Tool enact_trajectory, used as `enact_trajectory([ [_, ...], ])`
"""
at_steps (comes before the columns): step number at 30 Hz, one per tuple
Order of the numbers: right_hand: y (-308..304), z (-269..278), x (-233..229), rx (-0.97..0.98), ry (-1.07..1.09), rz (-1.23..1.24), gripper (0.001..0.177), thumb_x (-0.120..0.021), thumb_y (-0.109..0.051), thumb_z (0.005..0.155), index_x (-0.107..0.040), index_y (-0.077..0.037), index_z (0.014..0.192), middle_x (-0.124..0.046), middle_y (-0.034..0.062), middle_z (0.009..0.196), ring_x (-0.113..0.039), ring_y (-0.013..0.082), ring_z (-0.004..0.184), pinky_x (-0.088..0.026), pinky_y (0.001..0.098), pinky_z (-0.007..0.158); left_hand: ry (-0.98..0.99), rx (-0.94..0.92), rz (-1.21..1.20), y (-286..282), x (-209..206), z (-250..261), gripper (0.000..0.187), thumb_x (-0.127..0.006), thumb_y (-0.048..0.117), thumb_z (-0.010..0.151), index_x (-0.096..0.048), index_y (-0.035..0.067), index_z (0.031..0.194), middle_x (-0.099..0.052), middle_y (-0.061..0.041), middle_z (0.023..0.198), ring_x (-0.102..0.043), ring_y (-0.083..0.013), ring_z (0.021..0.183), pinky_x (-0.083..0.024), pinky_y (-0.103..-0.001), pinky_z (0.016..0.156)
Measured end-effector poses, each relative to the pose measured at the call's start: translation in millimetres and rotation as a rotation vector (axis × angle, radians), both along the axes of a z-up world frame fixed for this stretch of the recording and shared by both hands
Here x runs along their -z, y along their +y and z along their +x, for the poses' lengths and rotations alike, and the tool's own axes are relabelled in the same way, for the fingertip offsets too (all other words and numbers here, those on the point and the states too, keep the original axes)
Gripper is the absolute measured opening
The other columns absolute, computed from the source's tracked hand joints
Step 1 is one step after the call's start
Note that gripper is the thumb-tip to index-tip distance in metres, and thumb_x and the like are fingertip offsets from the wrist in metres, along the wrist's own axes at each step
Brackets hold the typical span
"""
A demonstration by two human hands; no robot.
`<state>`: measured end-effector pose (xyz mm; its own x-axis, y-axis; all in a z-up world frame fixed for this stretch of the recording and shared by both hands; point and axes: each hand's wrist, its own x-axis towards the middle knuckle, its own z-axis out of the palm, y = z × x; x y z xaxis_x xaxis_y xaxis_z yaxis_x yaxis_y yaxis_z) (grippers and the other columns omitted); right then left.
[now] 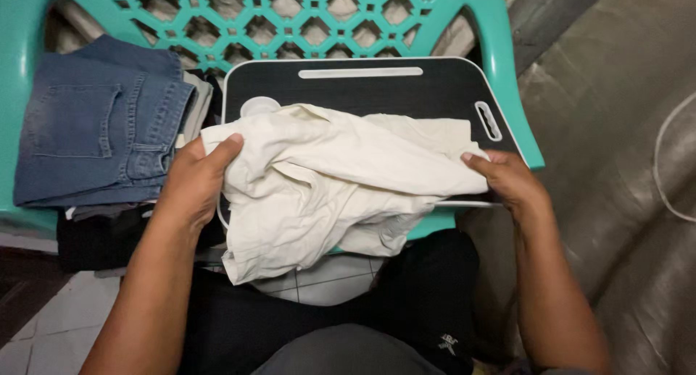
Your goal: The person folds a white pair of pants, a pink top, and a floral top on a black folding board placed on a teal plastic chair. Each item is smoothed, folded into a compact rectangle, and stacked on the chair.
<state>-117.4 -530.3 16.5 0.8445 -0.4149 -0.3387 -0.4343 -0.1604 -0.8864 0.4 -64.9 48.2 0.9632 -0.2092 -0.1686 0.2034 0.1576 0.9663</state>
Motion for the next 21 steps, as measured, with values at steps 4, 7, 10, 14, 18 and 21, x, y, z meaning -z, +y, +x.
enact_trajectory([
  [4, -13, -8, 12, 0.051, -0.238, 0.174, 0.045, -0.067, -0.017, 0.088, -0.066, -0.001, 0.130, -0.072, 0.0131, 0.121, -0.069, 0.0192, 0.105, -0.052, 0.0333, 0.097, -0.045, 0.037, -0.041, 5, 8, -5, 0.029, -0.066, 0.017, 0.097, -0.071, -0.001, 0.119, -0.075, -0.011, 0.115, -0.072, -0.0167, 0.100, -0.056, -0.031, 0.090],
  [7, -21, -14, 19, -0.031, -0.188, 0.297, 0.047, -0.068, -0.022, 0.091, -0.064, -0.001, 0.133, -0.069, 0.0131, 0.126, -0.066, 0.0204, 0.112, -0.050, 0.0351, 0.100, -0.050, 0.034, -0.033, 8, 13, -8, 0.032, -0.067, 0.016, 0.095, -0.069, -0.002, 0.122, -0.074, -0.010, 0.116, -0.071, -0.0165, 0.101, -0.055, -0.030, 0.090],
  [10, -19, -14, 20, 0.073, -0.016, 0.271, 0.055, -0.063, -0.044, 0.098, -0.064, 0.001, 0.130, -0.070, 0.0133, 0.127, -0.065, 0.0224, 0.118, -0.049, 0.0364, 0.101, 0.009, 0.008, 0.013, 5, 20, -11, 0.034, -0.066, 0.020, 0.095, -0.069, -0.001, 0.123, -0.075, -0.010, 0.115, -0.072, -0.0164, 0.100, -0.056, -0.029, 0.088],
  [14, -8, -2, 12, 0.171, 0.198, -0.147, 0.067, -0.061, -0.060, 0.097, -0.067, -0.005, 0.135, -0.068, 0.0119, 0.123, -0.061, 0.0208, 0.111, -0.045, 0.0375, 0.093, 0.096, -0.027, 0.105, -3, 27, -14, 0.036, -0.065, 0.026, 0.097, -0.069, -0.002, 0.120, -0.075, -0.012, 0.111, -0.072, -0.0180, 0.095, -0.057, -0.030, 0.084],
  [18, -1, 20, 9, 0.102, 0.173, -0.328, 0.065, -0.069, -0.057, 0.099, -0.076, 0.005, 0.118, -0.068, 0.0214, 0.095, -0.054, 0.0260, 0.078, -0.043, 0.0413, 0.073, 0.054, 0.022, 0.165, -4, 29, -18, 0.037, -0.066, 0.027, 0.097, -0.071, -0.003, 0.119, -0.076, -0.013, 0.111, -0.072, -0.0179, 0.094, -0.056, -0.029, 0.082],
  [21, -7, 37, 16, 0.092, 0.111, -0.317, 0.053, -0.076, -0.046, 0.096, -0.072, 0.006, 0.110, -0.063, 0.0122, 0.085, -0.054, 0.0240, 0.076, -0.045, 0.0389, 0.069, 0.065, 0.020, 0.263, -3, 24, -23, 0.035, -0.067, 0.027, 0.097, -0.072, -0.002, 0.117, -0.077, -0.013, 0.108, -0.073, -0.0191, 0.092, -0.056, -0.030, 0.080],
])
